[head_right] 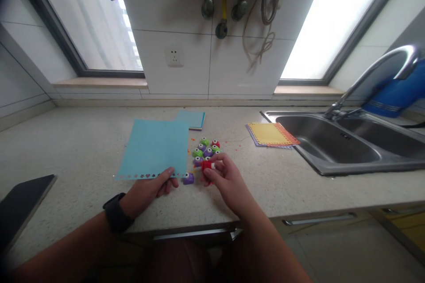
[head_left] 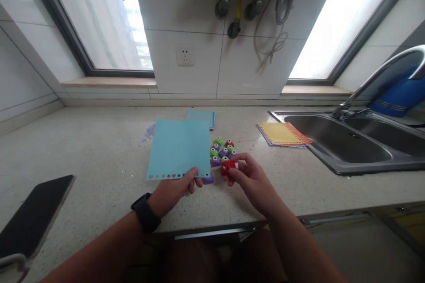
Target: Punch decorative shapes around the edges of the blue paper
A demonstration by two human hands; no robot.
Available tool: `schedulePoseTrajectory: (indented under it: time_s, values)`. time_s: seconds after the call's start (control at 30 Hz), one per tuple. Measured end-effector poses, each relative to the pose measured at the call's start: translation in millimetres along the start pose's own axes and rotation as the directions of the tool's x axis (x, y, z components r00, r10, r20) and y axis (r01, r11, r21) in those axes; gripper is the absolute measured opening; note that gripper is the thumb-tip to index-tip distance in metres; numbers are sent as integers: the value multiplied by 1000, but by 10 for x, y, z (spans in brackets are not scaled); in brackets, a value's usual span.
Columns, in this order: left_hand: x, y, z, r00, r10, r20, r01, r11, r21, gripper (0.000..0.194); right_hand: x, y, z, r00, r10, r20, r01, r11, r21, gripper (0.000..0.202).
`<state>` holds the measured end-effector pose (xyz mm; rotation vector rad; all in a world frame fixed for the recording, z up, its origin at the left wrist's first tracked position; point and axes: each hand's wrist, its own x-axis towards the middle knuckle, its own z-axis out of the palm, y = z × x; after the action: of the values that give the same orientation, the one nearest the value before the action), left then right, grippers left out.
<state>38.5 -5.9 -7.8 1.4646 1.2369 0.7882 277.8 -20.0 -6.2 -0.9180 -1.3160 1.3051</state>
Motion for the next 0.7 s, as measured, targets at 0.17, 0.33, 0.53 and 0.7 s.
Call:
schedulePoseTrajectory:
  time_s: [0.17, 0.33, 0.53, 0.7]
  values:
    - [-102, 82, 59, 998, -61, 2, 60, 993, 102, 49, -177, 65, 155, 985, 167, -53, -141, 934, 328, 28]
    - [-164, 87, 107, 997, -80, 9, 77, 979, 191, 45, -273, 126, 269, 993, 114, -13, -102, 928, 357, 27]
    - [-141, 15, 129, 997, -81, -17, 83, 977, 196, 44, -278, 173, 262, 995, 97, 5, -94, 945, 314, 29]
    - [-162, 153, 130, 992, -127, -6, 125, 968, 216, 36, -273, 195, 235, 988, 150, 39, -155, 945, 287, 31]
